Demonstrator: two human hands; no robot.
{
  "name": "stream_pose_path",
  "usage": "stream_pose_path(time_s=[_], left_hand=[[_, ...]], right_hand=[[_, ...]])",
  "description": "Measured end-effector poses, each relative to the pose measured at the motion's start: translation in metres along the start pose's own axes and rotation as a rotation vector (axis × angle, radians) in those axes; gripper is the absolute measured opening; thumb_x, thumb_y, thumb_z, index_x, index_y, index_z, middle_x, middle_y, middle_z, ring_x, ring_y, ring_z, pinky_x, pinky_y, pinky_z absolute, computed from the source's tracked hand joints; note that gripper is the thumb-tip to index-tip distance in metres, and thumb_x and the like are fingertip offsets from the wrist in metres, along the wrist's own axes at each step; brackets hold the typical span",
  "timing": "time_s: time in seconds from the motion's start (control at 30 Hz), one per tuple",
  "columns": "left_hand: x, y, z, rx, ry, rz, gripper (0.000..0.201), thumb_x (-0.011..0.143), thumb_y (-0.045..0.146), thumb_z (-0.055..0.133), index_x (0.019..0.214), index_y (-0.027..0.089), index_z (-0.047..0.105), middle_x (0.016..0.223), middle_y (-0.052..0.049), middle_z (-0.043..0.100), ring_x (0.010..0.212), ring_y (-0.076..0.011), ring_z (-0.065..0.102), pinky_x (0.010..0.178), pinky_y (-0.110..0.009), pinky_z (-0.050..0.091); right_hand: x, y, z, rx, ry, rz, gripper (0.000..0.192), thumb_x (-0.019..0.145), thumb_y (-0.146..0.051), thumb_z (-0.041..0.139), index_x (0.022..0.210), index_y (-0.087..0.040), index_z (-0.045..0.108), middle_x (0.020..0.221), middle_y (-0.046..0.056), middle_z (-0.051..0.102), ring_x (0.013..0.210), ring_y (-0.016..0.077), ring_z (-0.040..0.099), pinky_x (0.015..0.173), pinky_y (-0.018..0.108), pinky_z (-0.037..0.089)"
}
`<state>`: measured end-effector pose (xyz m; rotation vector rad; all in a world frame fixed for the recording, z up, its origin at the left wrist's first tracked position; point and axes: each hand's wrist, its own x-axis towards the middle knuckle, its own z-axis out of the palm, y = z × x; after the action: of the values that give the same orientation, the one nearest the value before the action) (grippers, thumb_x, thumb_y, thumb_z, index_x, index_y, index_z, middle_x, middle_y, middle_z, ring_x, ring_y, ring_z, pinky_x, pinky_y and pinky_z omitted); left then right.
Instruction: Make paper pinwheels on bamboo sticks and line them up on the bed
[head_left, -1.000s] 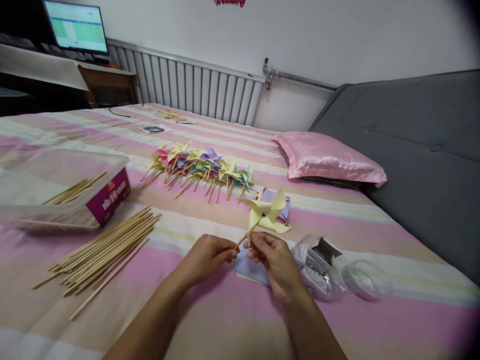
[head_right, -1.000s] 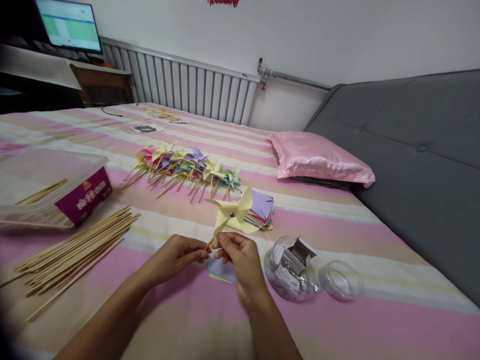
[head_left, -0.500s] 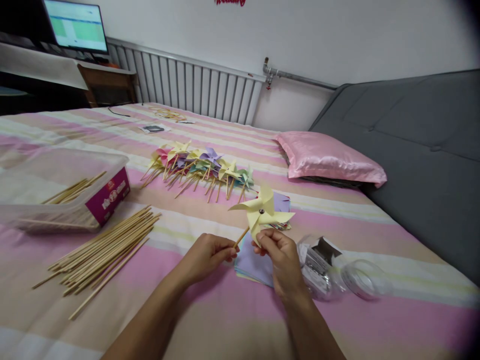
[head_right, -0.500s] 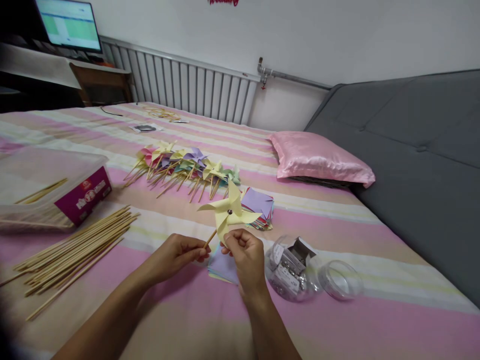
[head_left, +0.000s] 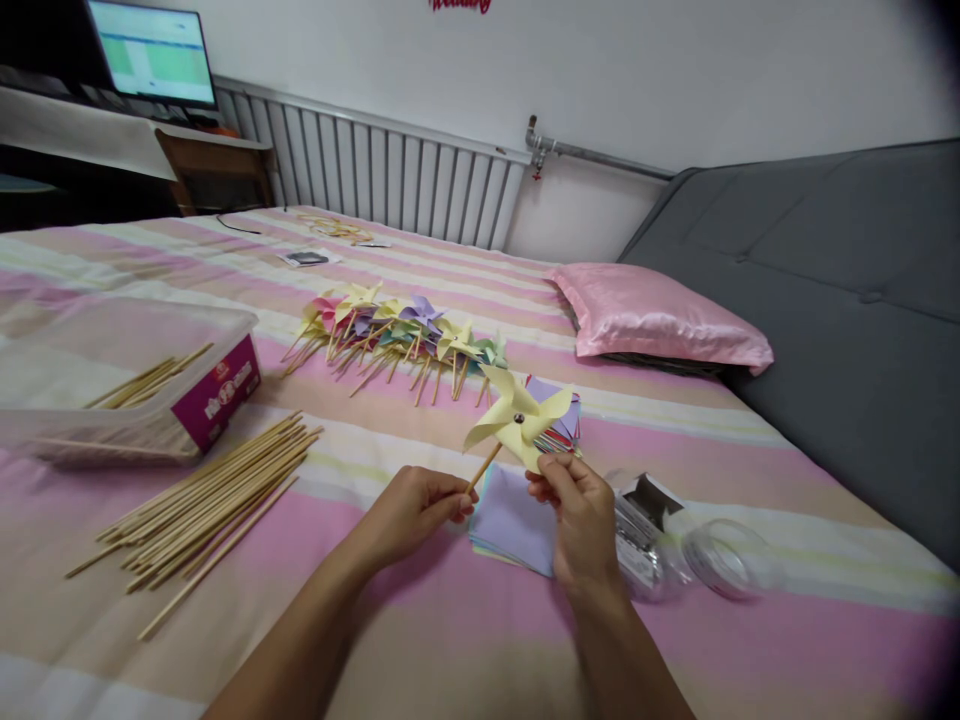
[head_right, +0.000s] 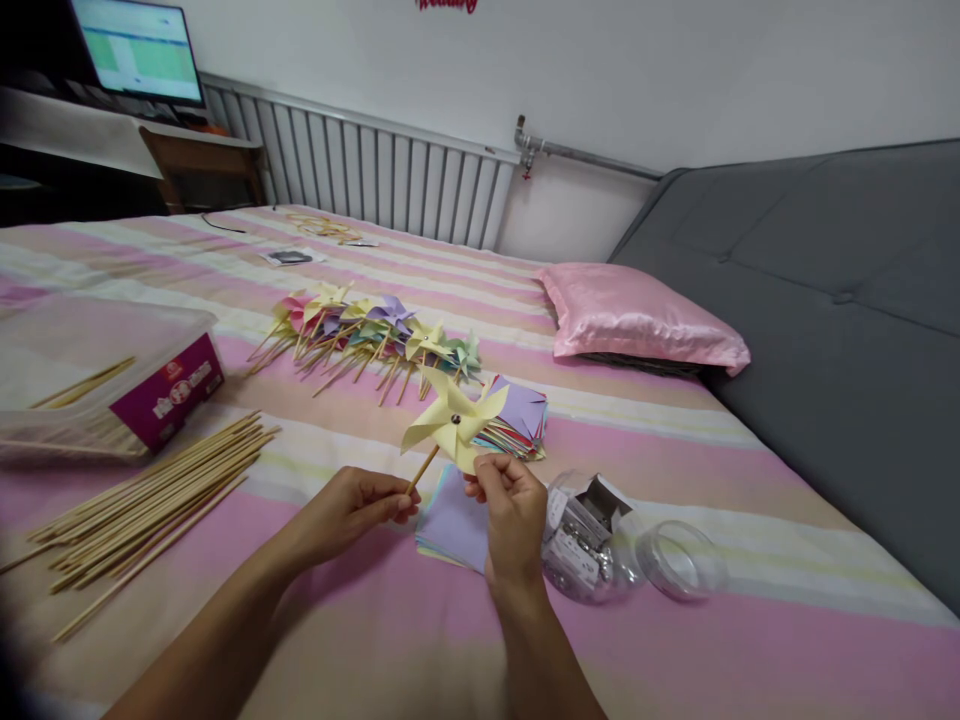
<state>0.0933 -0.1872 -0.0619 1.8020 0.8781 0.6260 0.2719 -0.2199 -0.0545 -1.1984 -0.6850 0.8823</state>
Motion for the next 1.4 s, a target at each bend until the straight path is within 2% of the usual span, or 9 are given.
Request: stream_pose_path(time_s=[0.2, 0.43, 0.7, 0.83, 0.9, 1.0, 1.1, 1.23, 1.4], left_hand=[[0.0004, -0.0008, 0.0006, 0.002, -0.004, -0.019, 0.026, 0.083, 0.030, 0.048, 0.074, 0.014, 0.066, 0.067, -0.002, 0.060, 0.067, -0.0149, 0.055, 0.065, -0.023, 0.042], [0.0005, -0.0023, 0.0005, -0.026, -0.012, -0.010, 0.024, 0.082, 0.027, 0.048, 0.074, 0.014, 0.066, 0.067, -0.002, 0.060, 0.067, -0.0142, 0.054, 0.064, -0.022, 0.041], [0.0005, -0.0018, 0.0008, -0.069, -0.011, -0.023, 0.022, 0.082, 0.025, 0.049, 0.078, 0.014, 0.068, 0.069, -0.002, 0.062, 0.069, -0.0147, 0.056, 0.065, -0.023, 0.042], [0.0009, -0.0025, 0.0008, -0.075, -0.007, -0.028, 0.022, 0.082, 0.025, 0.049, 0.079, 0.014, 0.068, 0.068, -0.002, 0.062, 0.068, -0.0146, 0.056, 0.065, -0.023, 0.043], [0.0008, -0.0022, 0.0007, -0.063, -0.008, -0.027, 0.023, 0.082, 0.025, 0.049, 0.079, 0.013, 0.068, 0.068, -0.002, 0.061, 0.068, -0.0144, 0.056, 0.065, -0.022, 0.042], [0.0001, -0.0004, 0.0005, 0.005, -0.048, -0.024, 0.024, 0.081, 0.025, 0.048, 0.074, 0.013, 0.068, 0.065, -0.001, 0.060, 0.064, -0.0134, 0.054, 0.062, -0.021, 0.039], [-0.0011, 0.0022, 0.0007, 0.076, -0.107, -0.035, 0.027, 0.081, 0.027, 0.047, 0.072, 0.014, 0.068, 0.062, 0.000, 0.059, 0.061, -0.0125, 0.051, 0.059, -0.020, 0.036], [-0.0019, 0.0040, 0.0005, 0.118, -0.128, -0.045, 0.028, 0.081, 0.029, 0.046, 0.074, 0.013, 0.069, 0.062, 0.001, 0.058, 0.060, -0.0120, 0.049, 0.058, -0.020, 0.033], [-0.0015, 0.0036, 0.0000, 0.149, -0.150, -0.029, 0.027, 0.081, 0.026, 0.045, 0.072, 0.014, 0.068, 0.060, 0.002, 0.052, 0.060, -0.0106, 0.045, 0.057, -0.019, 0.030]], right_hand=[[0.0033, -0.0002, -0.0015, 0.012, 0.081, -0.037, 0.022, 0.062, -0.035, 0.071, 0.066, -0.015, 0.063, 0.049, -0.001, 0.057, 0.049, 0.0122, 0.052, 0.052, 0.024, 0.038], [0.0051, 0.0007, -0.0033, 0.044, 0.086, -0.052, 0.022, 0.063, -0.035, 0.071, 0.069, -0.015, 0.064, 0.052, -0.002, 0.056, 0.051, 0.0114, 0.052, 0.051, 0.023, 0.037], [0.0061, -0.0018, -0.0036, 0.100, 0.118, -0.049, 0.032, 0.065, -0.042, 0.071, 0.085, -0.018, 0.066, 0.086, 0.002, 0.065, 0.061, 0.0103, 0.056, 0.049, 0.021, 0.038], [0.0062, -0.0010, -0.0040, 0.100, 0.130, -0.052, 0.032, 0.066, -0.041, 0.070, 0.087, -0.017, 0.067, 0.094, 0.004, 0.066, 0.063, 0.0101, 0.056, 0.050, 0.021, 0.038], [0.0064, 0.0000, -0.0040, 0.093, 0.126, -0.069, 0.032, 0.067, -0.040, 0.070, 0.090, -0.017, 0.068, 0.095, 0.005, 0.067, 0.072, 0.0125, 0.059, 0.053, 0.021, 0.040], [0.0065, -0.0001, -0.0038, 0.124, 0.089, -0.080, 0.033, 0.066, -0.038, 0.071, 0.092, -0.017, 0.068, 0.091, 0.005, 0.069, 0.082, 0.0177, 0.062, 0.062, 0.025, 0.045], [0.0057, -0.0025, -0.0039, 0.173, 0.006, -0.061, 0.034, 0.064, -0.036, 0.073, 0.092, -0.016, 0.068, 0.086, 0.005, 0.070, 0.080, 0.0202, 0.064, 0.069, 0.030, 0.048], [0.0050, -0.0030, -0.0056, 0.155, -0.107, -0.086, 0.035, 0.067, -0.033, 0.071, 0.096, -0.015, 0.066, 0.092, 0.007, 0.070, 0.089, 0.0234, 0.064, 0.078, 0.034, 0.049], [0.0063, 0.0045, -0.0078, 0.079, -0.139, -0.066, 0.033, 0.068, -0.033, 0.072, 0.096, -0.015, 0.066, 0.095, 0.008, 0.070, 0.089, 0.0239, 0.065, 0.079, 0.037, 0.049]])
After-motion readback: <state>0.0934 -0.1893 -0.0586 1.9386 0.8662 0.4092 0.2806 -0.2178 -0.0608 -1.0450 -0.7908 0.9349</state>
